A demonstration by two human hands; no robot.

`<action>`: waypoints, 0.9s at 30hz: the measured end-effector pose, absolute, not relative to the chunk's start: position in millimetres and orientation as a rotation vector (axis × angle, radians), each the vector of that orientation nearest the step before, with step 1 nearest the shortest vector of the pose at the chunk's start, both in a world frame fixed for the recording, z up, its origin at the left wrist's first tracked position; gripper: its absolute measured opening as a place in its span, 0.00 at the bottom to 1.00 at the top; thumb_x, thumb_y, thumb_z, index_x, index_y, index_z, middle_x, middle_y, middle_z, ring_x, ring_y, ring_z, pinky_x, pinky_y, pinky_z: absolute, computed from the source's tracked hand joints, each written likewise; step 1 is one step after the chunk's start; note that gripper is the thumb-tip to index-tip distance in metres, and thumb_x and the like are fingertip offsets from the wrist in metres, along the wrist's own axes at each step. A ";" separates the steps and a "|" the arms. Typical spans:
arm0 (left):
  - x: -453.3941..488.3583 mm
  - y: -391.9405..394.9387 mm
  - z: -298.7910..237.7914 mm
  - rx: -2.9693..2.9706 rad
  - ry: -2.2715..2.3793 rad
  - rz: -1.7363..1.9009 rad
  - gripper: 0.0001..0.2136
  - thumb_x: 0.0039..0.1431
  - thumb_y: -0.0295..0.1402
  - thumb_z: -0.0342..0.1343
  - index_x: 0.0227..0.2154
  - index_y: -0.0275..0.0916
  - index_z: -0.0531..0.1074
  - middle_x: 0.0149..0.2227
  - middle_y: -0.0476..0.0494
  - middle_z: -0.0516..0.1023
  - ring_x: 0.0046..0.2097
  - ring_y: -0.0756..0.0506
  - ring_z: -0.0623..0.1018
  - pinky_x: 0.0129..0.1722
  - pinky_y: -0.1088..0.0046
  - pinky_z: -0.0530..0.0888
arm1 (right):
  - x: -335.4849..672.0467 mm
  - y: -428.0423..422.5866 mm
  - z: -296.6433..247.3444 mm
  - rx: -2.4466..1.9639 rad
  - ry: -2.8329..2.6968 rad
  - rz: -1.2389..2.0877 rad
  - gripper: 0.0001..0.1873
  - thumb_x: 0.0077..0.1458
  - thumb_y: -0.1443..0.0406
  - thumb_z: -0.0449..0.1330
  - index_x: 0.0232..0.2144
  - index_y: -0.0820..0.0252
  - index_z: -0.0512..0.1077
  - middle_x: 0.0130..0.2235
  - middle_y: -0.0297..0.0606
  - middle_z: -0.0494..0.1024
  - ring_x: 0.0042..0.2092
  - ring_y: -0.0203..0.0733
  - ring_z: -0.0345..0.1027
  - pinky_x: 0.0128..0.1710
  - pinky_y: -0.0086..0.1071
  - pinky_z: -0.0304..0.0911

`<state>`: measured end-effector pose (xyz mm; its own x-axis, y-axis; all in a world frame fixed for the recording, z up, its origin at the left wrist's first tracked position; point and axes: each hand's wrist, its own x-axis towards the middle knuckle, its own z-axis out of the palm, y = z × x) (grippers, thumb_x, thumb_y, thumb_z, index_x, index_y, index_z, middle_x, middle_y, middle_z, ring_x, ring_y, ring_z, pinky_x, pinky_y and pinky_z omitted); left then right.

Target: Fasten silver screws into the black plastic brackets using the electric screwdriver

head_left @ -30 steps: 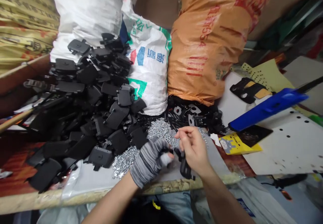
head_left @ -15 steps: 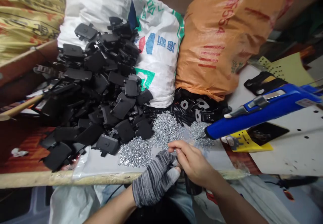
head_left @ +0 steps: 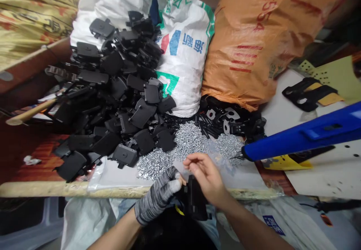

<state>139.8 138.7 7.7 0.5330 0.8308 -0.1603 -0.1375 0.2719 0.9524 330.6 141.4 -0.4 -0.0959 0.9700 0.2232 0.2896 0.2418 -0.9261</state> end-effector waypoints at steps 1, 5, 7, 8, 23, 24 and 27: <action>133.0 140.1 9.1 1.139 0.797 0.721 0.17 0.63 0.49 0.55 0.34 0.39 0.71 0.36 0.47 0.72 0.40 0.45 0.71 0.47 0.67 0.69 | 332.9 151.2 -2.1 -1.250 -1.626 0.922 0.09 0.68 0.62 0.53 0.46 0.54 0.72 0.40 0.38 0.79 0.40 0.41 0.75 0.41 0.35 0.73; 108.9 141.9 15.9 1.220 0.903 0.667 0.17 0.64 0.49 0.54 0.36 0.39 0.74 0.37 0.46 0.73 0.42 0.45 0.72 0.47 0.68 0.68 | 338.1 182.7 -18.9 -1.419 -2.069 0.626 0.04 0.60 0.65 0.63 0.36 0.56 0.78 0.39 0.43 0.75 0.46 0.50 0.68 0.46 0.45 0.71; 103.1 141.7 17.5 1.184 0.963 0.719 0.18 0.61 0.51 0.57 0.33 0.39 0.72 0.34 0.47 0.72 0.39 0.45 0.72 0.44 0.68 0.69 | 337.1 188.1 -31.2 -1.432 -2.201 0.473 0.05 0.58 0.68 0.64 0.37 0.58 0.79 0.41 0.45 0.73 0.48 0.53 0.65 0.47 0.47 0.70; 102.1 142.0 17.4 1.161 1.001 0.763 0.18 0.59 0.51 0.58 0.32 0.39 0.71 0.33 0.47 0.71 0.38 0.45 0.71 0.42 0.68 0.69 | 336.4 189.0 -36.5 -1.422 -2.238 0.429 0.07 0.58 0.70 0.62 0.38 0.59 0.79 0.42 0.46 0.73 0.48 0.53 0.64 0.47 0.47 0.70; 141.6 153.6 16.1 1.495 1.257 0.903 0.16 0.62 0.39 0.54 0.50 0.39 0.65 0.51 0.39 0.73 0.54 0.40 0.73 0.61 0.53 0.66 | 320.6 163.8 44.1 -1.014 -1.993 0.332 0.07 0.61 0.71 0.60 0.37 0.55 0.77 0.39 0.39 0.76 0.45 0.45 0.67 0.46 0.42 0.66; 143.5 153.5 16.1 1.500 1.261 0.910 0.16 0.62 0.39 0.55 0.51 0.39 0.65 0.51 0.39 0.73 0.54 0.40 0.73 0.61 0.53 0.66 | 320.5 163.5 43.2 -1.011 -2.000 0.307 0.07 0.61 0.71 0.60 0.37 0.55 0.77 0.39 0.40 0.76 0.45 0.45 0.67 0.46 0.42 0.66; 144.6 153.2 17.3 1.490 1.246 0.915 0.16 0.62 0.39 0.56 0.50 0.40 0.66 0.50 0.40 0.74 0.53 0.40 0.74 0.60 0.54 0.68 | 325.4 165.5 38.5 -1.026 -1.978 0.382 0.05 0.60 0.70 0.61 0.37 0.55 0.76 0.41 0.40 0.77 0.47 0.46 0.69 0.48 0.45 0.67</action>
